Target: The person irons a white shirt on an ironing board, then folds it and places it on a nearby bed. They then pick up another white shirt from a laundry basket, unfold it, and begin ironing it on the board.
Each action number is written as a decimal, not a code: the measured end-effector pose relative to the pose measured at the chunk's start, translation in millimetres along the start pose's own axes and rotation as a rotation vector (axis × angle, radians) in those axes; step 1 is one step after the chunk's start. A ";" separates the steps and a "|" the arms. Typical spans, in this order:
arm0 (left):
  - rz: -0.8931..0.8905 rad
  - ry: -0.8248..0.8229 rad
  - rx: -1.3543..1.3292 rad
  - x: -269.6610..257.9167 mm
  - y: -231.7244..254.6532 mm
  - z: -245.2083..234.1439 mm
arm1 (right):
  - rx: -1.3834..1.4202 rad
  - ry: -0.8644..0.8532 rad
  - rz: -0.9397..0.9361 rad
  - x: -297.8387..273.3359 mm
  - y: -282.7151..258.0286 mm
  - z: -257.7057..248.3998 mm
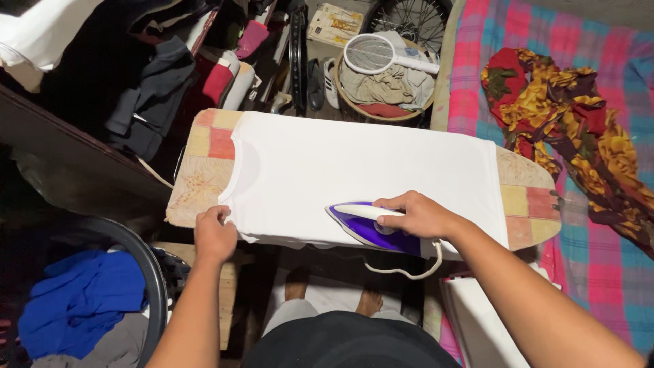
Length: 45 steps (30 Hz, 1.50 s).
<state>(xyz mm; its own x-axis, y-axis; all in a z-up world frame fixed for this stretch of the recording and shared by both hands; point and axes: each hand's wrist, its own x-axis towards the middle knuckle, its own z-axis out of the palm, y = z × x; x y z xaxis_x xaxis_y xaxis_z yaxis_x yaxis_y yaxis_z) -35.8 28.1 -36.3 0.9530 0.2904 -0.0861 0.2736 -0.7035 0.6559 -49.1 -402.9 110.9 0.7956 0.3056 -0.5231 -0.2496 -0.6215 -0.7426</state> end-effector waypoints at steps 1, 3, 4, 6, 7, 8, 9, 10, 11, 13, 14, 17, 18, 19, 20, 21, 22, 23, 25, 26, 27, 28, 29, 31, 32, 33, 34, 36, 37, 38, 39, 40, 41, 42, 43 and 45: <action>-0.006 -0.009 0.009 1.2 -1.6 -0.8 | -0.036 -0.001 -0.017 1.1 -0.5 -0.7; -0.021 -0.026 0.027 2.5 -4.0 -5.3 | -0.109 -0.006 -0.051 3.5 -3.6 -1.2; -0.016 -0.032 0.033 3.6 -4.5 -7.6 | -0.110 -0.018 -0.046 5.5 -5.7 -0.8; -0.005 -0.044 0.043 5.6 -4.4 -13.7 | -0.111 -0.042 -0.038 9.9 -11.5 1.4; -0.023 -0.070 0.054 6.6 -3.8 -17.1 | -0.108 -0.041 -0.046 12.7 -15.2 3.6; -0.043 -0.096 0.064 7.0 -3.5 -20.6 | -0.106 -0.043 -0.053 15.5 -19.3 6.1; -0.064 -0.122 0.073 7.3 -3.1 -24.1 | -0.105 -0.044 -0.061 18.4 -23.6 8.4; -0.075 -0.125 0.071 7.3 -2.3 -27.0 | -0.110 -0.047 -0.065 20.8 -27.6 10.7; -0.086 -0.128 0.069 7.1 -1.6 -29.6 | -0.114 -0.050 -0.069 23.8 -31.7 13.4; -0.079 -0.110 0.064 8.4 -0.4 -34.4 | -0.117 -0.060 -0.063 30.6 -39.9 20.0; -0.063 -0.089 0.061 8.1 0.6 -35.9 | -0.116 -0.069 -0.053 33.3 -43.4 22.6; 0.027 -0.042 -0.039 5.3 3.7 -37.2 | -0.083 -0.083 -0.078 40.6 -52.3 31.3; 0.061 -0.027 -0.087 3.9 4.4 -37.6 | -0.068 -0.090 -0.097 43.1 -55.1 34.3; 0.095 -0.067 -0.046 4.4 4.9 -38.4 | -0.092 -0.084 -0.119 45.7 -57.9 37.1; 0.127 -0.107 -0.006 5.1 5.0 -38.8 | -0.118 -0.079 -0.142 48.4 -60.7 39.8; 0.159 -0.147 0.035 6.1 5.2 -39.2 | -0.144 -0.074 -0.164 50.7 -63.4 41.9; 0.139 -0.171 0.051 7.9 5.0 -41.2 | -0.119 -0.091 -0.133 52.4 -66.1 44.2; 0.119 -0.194 0.067 10.2 4.5 -44.2 | -0.094 -0.107 -0.102 54.2 -69.1 46.9; 0.095 -0.233 0.087 14.1 3.0 -49.6 | -0.077 -0.121 -0.078 59.7 -76.3 52.0; 0.092 -0.249 0.091 15.8 1.3 -52.4 | -0.084 -0.117 -0.083 62.3 -79.7 54.8; 0.089 -0.265 0.094 17.5 -0.1 -54.2 | -0.091 -0.113 -0.089 64.8 -83.0 57.9; 0.095 -0.274 0.085 19.1 -1.2 -55.7 | -0.089 -0.118 -0.094 67.8 -86.9 61.1; 0.102 -0.284 0.076 20.5 -2.4 -56.8 | -0.086 -0.123 -0.099 70.9 -90.8 64.7; 0.105 -0.302 0.054 22.5 -5.4 -57.2 | -0.078 -0.134 -0.111 77.6 -98.5 72.6; 0.102 -0.310 0.044 23.8 -6.6 -57.6 | -0.070 -0.139 -0.121 81.2 -102.7 77.0; 0.100 -0.318 0.035 24.7 -8.2 -58.2 | -0.061 -0.144 -0.130 84.8 -106.9 81.5; 0.116 -0.317 0.035 25.7 -9.9 -58.1 | -0.070 -0.142 -0.153 89.1 -111.3 85.9; 0.152 -0.314 0.037 28.1 -12.4 -58.4 | -0.086 -0.136 -0.200 97.5 -120.2 95.4; 0.162 -0.321 0.038 29.0 -13.1 -59.2 | -0.072 -0.145 -0.179 100.9 -124.5 100.5; 0.173 -0.328 0.039 30.1 -13.2 -60.4 | -0.057 -0.152 -0.160 104.3 -129.0 105.7; 0.184 -0.334 0.041 31.0 -12.7 -61.6 | -0.042 -0.160 -0.140 107.5 -133.2 110.3; 0.172 -0.351 0.043 31.2 -12.4 -63.1 | -0.056 -0.163 -0.158 110.0 -136.8 114.7; 0.160 -0.368 0.046 31.6 -11.6 -64.5 | -0.070 -0.166 -0.175 112.7 -140.1 118.3; 0.149 -0.387 0.050 31.1 -10.7 -65.9 | -0.081 -0.168 -0.193 115.1 -142.9 122.6; 0.136 -0.383 0.050 29.7 -9.4 -66.7 | -0.088 -0.163 -0.200 117.8 -145.4 126.8; 0.116 -0.376 0.050 29.2 -6.1 -68.0 | -0.102 -0.149 -0.216 123.5 -150.1 133.6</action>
<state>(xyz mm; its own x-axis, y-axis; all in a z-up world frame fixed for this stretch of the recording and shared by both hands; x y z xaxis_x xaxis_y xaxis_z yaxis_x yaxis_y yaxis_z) -18.6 85.0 8.2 0.9565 -0.0441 -0.2885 0.1588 -0.7508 0.6412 12.9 -175.5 101.9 0.7326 0.5365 -0.4189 -0.0205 -0.5977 -0.8014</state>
